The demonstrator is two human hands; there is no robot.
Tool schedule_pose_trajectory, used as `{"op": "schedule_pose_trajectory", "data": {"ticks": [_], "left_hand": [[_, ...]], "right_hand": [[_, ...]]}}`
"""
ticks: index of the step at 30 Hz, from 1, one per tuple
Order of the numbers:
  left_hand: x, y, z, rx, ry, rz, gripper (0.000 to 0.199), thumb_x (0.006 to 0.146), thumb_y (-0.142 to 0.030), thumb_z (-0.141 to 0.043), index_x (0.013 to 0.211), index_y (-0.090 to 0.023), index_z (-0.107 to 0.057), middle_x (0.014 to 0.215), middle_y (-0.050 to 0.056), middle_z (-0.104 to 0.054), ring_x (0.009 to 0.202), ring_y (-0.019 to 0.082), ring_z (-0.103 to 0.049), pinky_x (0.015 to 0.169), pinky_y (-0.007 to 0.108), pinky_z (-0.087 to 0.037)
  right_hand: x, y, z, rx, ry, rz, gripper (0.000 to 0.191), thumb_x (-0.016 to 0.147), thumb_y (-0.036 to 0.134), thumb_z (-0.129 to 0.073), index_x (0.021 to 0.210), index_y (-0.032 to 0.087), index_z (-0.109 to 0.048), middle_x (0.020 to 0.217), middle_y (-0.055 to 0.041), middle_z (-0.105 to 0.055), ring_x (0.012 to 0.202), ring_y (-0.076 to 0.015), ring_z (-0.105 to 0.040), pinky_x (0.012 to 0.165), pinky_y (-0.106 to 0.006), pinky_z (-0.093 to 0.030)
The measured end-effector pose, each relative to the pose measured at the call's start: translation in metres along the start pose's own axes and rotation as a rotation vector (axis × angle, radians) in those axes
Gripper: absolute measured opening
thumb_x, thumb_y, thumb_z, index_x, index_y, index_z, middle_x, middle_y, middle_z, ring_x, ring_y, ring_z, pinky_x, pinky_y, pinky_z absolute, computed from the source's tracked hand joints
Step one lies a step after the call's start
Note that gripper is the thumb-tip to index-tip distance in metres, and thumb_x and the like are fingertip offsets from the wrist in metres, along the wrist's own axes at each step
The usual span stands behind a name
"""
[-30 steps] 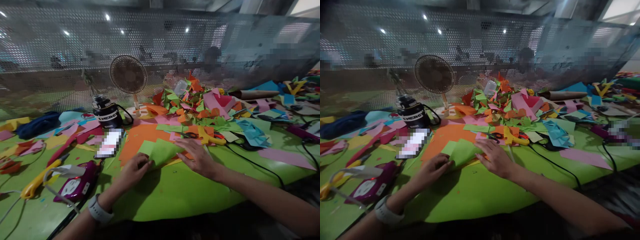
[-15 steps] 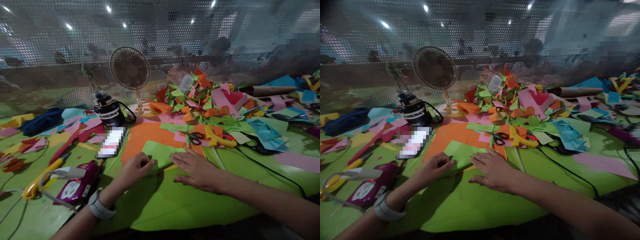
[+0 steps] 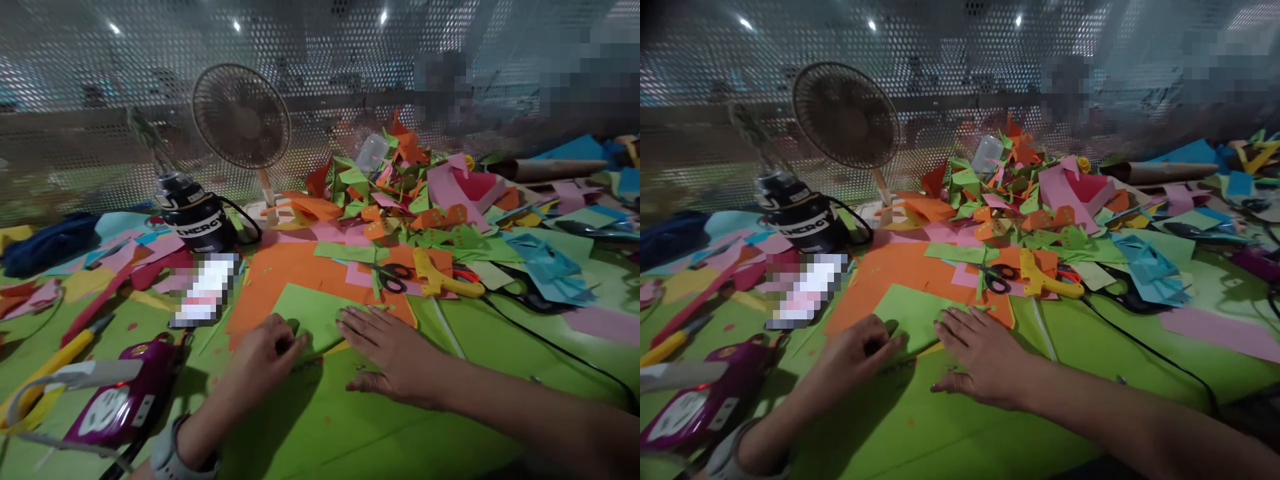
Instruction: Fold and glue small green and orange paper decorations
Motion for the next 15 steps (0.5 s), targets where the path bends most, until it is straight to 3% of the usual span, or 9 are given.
{"op": "schedule_pose_trajectory", "data": {"ticks": [15], "left_hand": [[0.0005,0.0035,-0.0036,0.031,0.046,0.036,0.039,0.09,-0.041,-0.041,0.056,-0.022,-0.039,0.062,0.001,-0.05,0.054,0.014,-0.051,0.053,0.029,-0.037]], "right_hand": [[-0.0016,0.0003,0.0016,-0.022,-0.089,0.011,0.079,0.09,0.067,-0.031,0.145,0.011,-0.036,0.151,-0.0149,-0.031,0.141,-0.0279,-0.028,0.116,-0.046,-0.025]]}}
Point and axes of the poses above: each hand's wrist, its own x-axis towards the middle knuckle, its own z-axis out of the back of the hand, y = z × x, the point moved 9 cm from there along x, towards the middle knuckle
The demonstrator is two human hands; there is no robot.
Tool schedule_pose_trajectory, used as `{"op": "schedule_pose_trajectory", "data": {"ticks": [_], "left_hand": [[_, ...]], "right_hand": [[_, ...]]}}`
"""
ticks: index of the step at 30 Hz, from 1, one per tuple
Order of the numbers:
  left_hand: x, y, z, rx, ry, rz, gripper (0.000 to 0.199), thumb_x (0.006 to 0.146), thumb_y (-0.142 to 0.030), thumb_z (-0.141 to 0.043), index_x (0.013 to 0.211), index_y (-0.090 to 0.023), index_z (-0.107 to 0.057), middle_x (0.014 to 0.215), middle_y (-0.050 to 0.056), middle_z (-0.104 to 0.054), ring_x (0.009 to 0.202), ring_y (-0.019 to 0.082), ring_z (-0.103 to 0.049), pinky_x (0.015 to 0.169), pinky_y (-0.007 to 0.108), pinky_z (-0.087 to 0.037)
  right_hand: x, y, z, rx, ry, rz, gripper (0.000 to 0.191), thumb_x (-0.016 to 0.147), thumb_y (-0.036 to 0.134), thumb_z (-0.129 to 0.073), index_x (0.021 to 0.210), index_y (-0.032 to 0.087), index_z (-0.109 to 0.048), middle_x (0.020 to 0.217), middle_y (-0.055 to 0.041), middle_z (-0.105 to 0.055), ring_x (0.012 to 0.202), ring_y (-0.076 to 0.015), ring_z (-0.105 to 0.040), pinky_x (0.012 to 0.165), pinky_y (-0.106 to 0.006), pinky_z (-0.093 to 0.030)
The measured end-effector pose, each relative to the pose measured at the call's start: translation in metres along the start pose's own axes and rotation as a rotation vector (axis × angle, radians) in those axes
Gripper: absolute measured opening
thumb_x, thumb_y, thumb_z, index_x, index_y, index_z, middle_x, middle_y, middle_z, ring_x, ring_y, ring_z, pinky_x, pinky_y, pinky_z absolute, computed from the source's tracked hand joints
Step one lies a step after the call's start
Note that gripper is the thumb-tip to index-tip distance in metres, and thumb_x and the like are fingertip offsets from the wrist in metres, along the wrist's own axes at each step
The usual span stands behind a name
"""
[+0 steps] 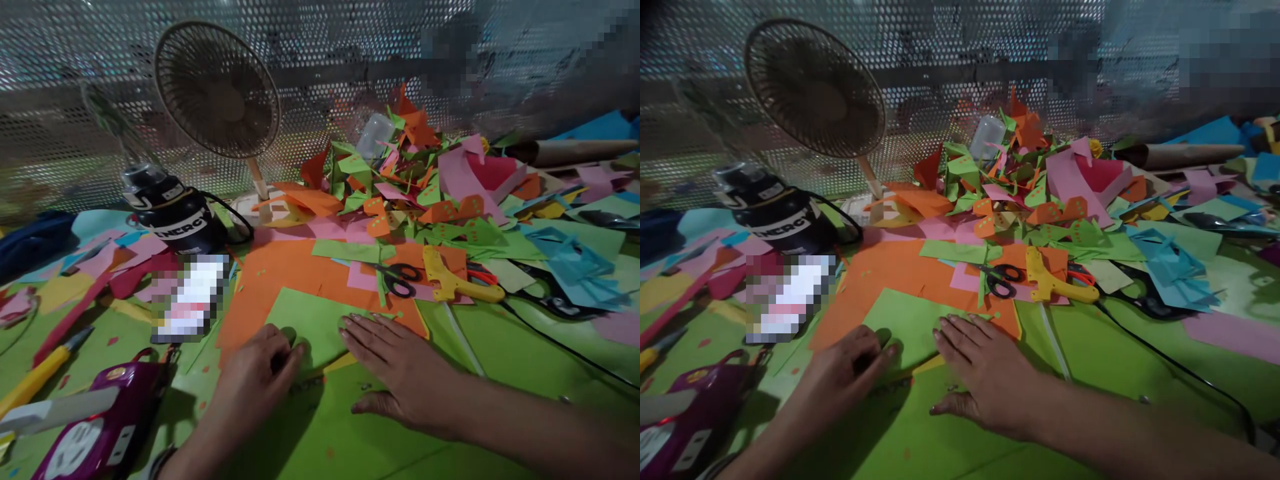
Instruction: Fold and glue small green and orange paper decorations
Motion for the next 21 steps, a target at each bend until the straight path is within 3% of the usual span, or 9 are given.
{"op": "schedule_pose_trajectory", "data": {"ticks": [7,13,21], "left_hand": [[-0.0011,0.0006,-0.0009,0.023,-0.014,-0.003,0.039,0.089,-0.042,-0.043,0.057,-0.022,-0.04,0.062,0.0,-0.05,0.052,0.013,-0.049,0.05,0.028,-0.037],[-0.0046,0.0024,0.002,0.055,-0.058,0.001,0.036,0.085,-0.043,-0.05,0.056,-0.021,-0.045,0.06,-0.001,-0.05,0.049,0.013,-0.049,0.048,0.027,-0.036],[-0.0045,0.0041,-0.0015,0.103,-0.007,-0.011,0.039,0.088,-0.046,-0.045,0.058,-0.021,-0.048,0.063,0.0,-0.052,0.049,0.013,-0.052,0.048,0.027,-0.039]], "right_hand": [[-0.0005,0.0003,-0.0006,-0.029,-0.031,0.006,0.079,0.09,0.067,-0.031,0.144,0.011,-0.039,0.15,-0.0153,-0.034,0.139,-0.0289,-0.031,0.114,-0.046,-0.028],[-0.0012,0.0029,0.0003,-0.004,-0.042,-0.001,0.079,0.09,0.066,-0.032,0.144,0.009,-0.038,0.15,-0.0152,-0.034,0.141,-0.0283,-0.027,0.117,-0.047,-0.023],[-0.0034,0.003,-0.0035,0.053,-0.025,-0.01,0.081,0.089,0.068,-0.033,0.146,0.01,-0.031,0.152,-0.0151,-0.03,0.144,-0.0269,-0.018,0.118,-0.048,-0.018]]}}
Point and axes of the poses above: each hand's wrist, its own x-axis towards the middle knuckle, its own z-axis out of the back of the hand, y = z × x, the point moved 9 cm from there along x, towards the middle knuckle
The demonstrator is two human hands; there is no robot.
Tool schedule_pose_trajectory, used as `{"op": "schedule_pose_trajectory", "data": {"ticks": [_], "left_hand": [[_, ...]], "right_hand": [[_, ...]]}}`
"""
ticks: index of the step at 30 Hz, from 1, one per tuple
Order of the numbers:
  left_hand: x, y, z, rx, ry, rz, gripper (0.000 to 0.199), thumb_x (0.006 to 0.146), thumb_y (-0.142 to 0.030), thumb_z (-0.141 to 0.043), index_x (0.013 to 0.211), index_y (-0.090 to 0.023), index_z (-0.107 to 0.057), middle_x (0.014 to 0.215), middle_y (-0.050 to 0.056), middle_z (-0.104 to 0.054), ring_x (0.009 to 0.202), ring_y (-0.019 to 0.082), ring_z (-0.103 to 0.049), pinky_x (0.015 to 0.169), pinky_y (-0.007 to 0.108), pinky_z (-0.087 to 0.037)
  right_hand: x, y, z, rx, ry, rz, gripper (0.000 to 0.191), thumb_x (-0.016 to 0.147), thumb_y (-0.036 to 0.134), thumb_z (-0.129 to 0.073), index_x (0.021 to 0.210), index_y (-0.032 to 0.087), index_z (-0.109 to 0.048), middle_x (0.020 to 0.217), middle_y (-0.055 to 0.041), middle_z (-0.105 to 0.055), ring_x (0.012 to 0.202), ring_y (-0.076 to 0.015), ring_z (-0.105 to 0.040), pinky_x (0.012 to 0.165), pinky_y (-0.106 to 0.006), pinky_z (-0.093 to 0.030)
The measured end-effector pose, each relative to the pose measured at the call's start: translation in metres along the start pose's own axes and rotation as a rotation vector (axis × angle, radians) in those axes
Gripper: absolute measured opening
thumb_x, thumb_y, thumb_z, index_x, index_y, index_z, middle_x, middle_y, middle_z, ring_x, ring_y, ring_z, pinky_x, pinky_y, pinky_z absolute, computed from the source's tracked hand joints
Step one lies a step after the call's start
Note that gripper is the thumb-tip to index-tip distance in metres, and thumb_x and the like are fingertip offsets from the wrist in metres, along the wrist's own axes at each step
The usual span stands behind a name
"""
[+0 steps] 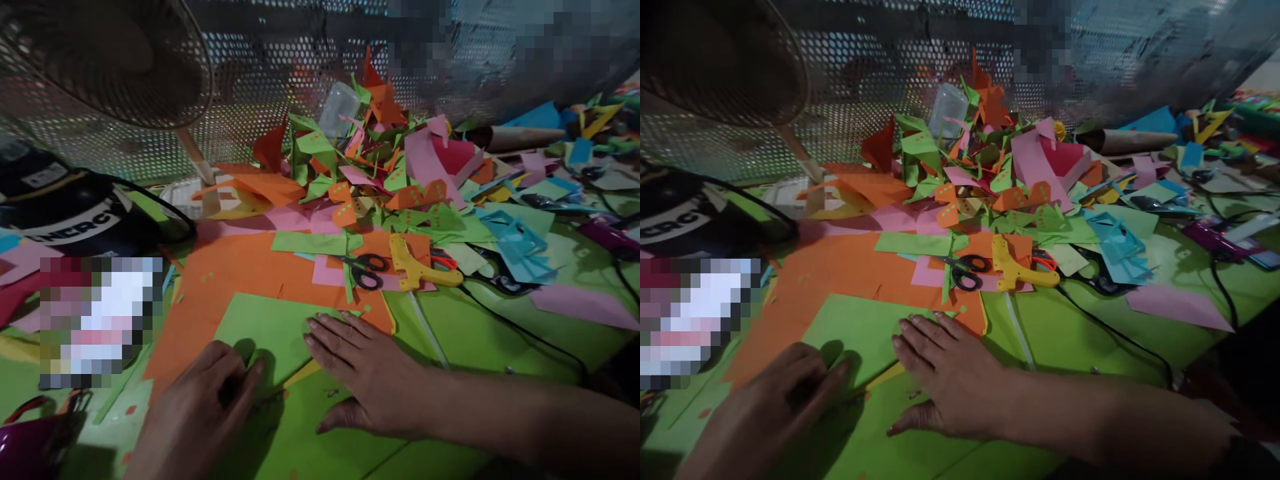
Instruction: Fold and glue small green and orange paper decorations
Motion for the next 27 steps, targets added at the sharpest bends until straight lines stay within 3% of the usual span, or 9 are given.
{"op": "schedule_pose_trajectory", "data": {"ticks": [6,16,22,27], "left_hand": [[0.0,0.005,-0.005,-0.004,0.029,-0.003,0.038,0.087,-0.047,-0.046,0.059,-0.022,-0.048,0.064,0.0,-0.054,0.049,0.014,-0.053,0.048,0.028,-0.041],[0.0,0.013,-0.007,0.012,0.03,0.008,0.035,0.085,-0.047,-0.048,0.058,-0.025,-0.051,0.062,-0.001,-0.054,0.049,0.016,-0.054,0.044,0.029,-0.043],[0.0,0.008,-0.007,0.05,0.042,-0.026,0.04,0.088,-0.05,-0.044,0.059,-0.023,-0.049,0.062,-0.001,-0.053,0.049,0.013,-0.054,0.047,0.027,-0.044],[0.0,-0.001,-0.001,0.054,0.004,-0.018,0.038,0.09,-0.045,-0.044,0.06,-0.021,-0.047,0.063,-0.001,-0.052,0.05,0.012,-0.053,0.048,0.026,-0.04]], "right_hand": [[0.0,0.002,0.001,0.07,0.052,-0.008,0.086,0.089,0.069,-0.032,0.147,0.006,-0.028,0.154,-0.0163,-0.023,0.145,-0.0265,-0.01,0.119,-0.047,-0.008],[0.0,0.005,0.008,0.116,0.084,-0.065,0.086,0.088,0.069,-0.034,0.147,0.007,-0.029,0.154,-0.0148,-0.023,0.146,-0.0263,-0.01,0.119,-0.05,-0.004],[-0.001,0.005,0.007,0.101,0.089,-0.053,0.086,0.088,0.07,-0.031,0.149,0.009,-0.025,0.154,-0.0149,-0.024,0.146,-0.0271,-0.008,0.117,-0.054,0.001],[-0.005,0.003,0.001,0.044,0.083,-0.002,0.089,0.088,0.071,-0.028,0.151,0.009,-0.017,0.156,-0.0157,-0.015,0.146,-0.0283,-0.006,0.116,-0.056,0.001]]}}
Point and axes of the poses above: each hand's wrist, its own x-axis towards the middle knuckle, its own z-axis out of the back of the hand, y = z × x, the point moved 9 cm from there along x, towards the middle knuckle
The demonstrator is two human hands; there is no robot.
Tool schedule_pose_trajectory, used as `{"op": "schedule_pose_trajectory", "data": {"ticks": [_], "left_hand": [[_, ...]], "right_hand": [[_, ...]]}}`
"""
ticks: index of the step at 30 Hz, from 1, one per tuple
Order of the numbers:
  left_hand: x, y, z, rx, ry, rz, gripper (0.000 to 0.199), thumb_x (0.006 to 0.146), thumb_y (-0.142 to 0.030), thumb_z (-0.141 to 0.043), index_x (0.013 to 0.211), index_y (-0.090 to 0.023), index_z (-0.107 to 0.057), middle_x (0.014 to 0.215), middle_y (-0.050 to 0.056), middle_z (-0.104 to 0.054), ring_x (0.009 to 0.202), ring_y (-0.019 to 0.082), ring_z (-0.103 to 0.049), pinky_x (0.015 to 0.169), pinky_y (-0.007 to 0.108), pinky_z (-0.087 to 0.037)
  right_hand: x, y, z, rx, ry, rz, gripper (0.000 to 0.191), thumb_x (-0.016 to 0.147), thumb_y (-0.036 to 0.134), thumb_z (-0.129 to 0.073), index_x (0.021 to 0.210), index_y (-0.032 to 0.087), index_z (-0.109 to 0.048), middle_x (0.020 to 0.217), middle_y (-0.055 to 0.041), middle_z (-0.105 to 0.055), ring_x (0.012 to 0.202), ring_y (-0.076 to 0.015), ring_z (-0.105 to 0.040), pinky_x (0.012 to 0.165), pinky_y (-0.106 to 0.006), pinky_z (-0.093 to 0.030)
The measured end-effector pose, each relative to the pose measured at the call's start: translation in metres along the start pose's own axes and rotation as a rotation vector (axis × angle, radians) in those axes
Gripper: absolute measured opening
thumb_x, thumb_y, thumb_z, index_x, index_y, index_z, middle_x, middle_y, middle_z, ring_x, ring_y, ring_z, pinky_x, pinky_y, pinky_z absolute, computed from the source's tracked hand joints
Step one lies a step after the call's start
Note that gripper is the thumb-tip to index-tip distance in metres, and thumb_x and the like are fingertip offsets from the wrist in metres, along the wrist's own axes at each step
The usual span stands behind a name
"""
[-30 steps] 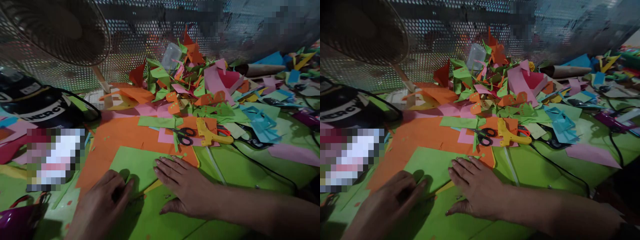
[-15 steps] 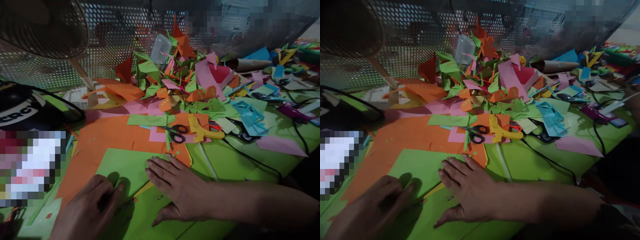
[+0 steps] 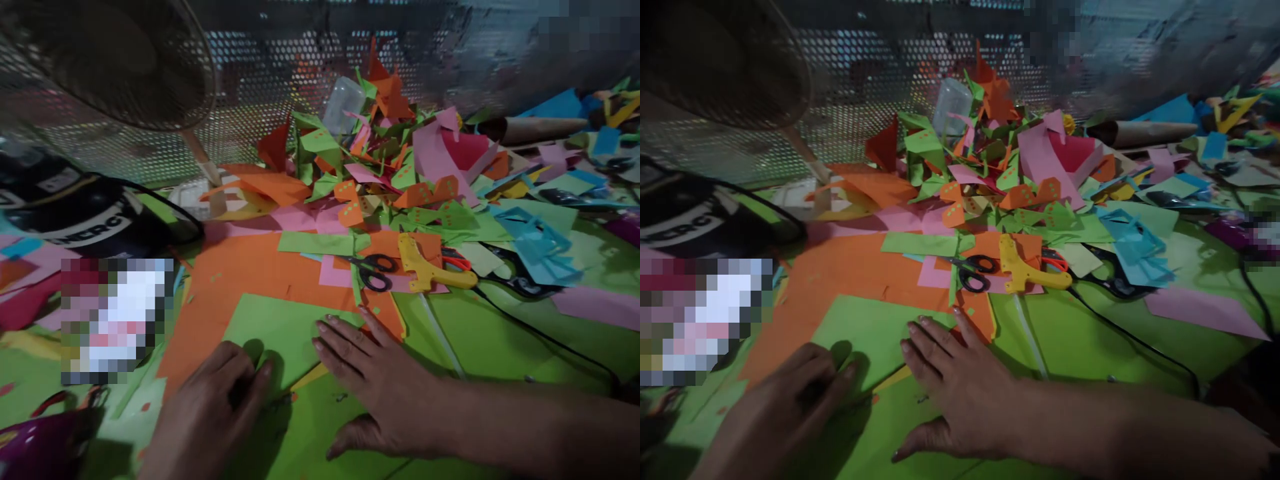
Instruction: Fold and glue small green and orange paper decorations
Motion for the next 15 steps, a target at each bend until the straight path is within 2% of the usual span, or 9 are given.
{"op": "schedule_pose_trajectory", "data": {"ticks": [6,11,15], "left_hand": [[0.0008,-0.0065,0.0018,-0.014,-0.026,0.009,0.036,0.092,-0.037,-0.042,0.06,-0.02,-0.045,0.065,0.001,-0.052,0.056,0.013,-0.054,0.051,0.027,-0.038],[0.0012,-0.0058,0.0013,-0.042,-0.037,0.028,0.036,0.091,-0.036,-0.041,0.059,-0.019,-0.042,0.065,0.001,-0.051,0.055,0.013,-0.052,0.05,0.027,-0.037],[0.0015,-0.0056,0.0011,-0.056,-0.042,0.035,0.036,0.091,-0.035,-0.041,0.059,-0.02,-0.041,0.065,0.001,-0.05,0.055,0.013,-0.051,0.051,0.027,-0.037]], "right_hand": [[-0.0029,-0.0012,-0.0004,-0.156,-0.094,0.046,0.09,0.086,0.071,-0.034,0.152,0.013,-0.013,0.154,-0.0147,-0.023,0.144,-0.0297,-0.017,0.118,-0.053,-0.002],[-0.0022,0.0018,-0.0007,-0.253,-0.13,0.099,0.094,0.085,0.072,-0.035,0.152,0.011,-0.008,0.15,-0.0173,-0.031,0.14,-0.034,-0.029,0.115,-0.056,-0.011],[-0.0017,0.0017,-0.0005,-0.286,-0.137,0.104,0.093,0.086,0.072,-0.034,0.152,0.012,-0.008,0.15,-0.0169,-0.033,0.138,-0.0347,-0.032,0.113,-0.058,-0.017]]}}
Point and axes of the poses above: each hand's wrist, its own x-axis towards the middle knuckle, its own z-axis out of the back of the hand, y = z × x, the point moved 9 cm from there along x, towards the middle knuckle
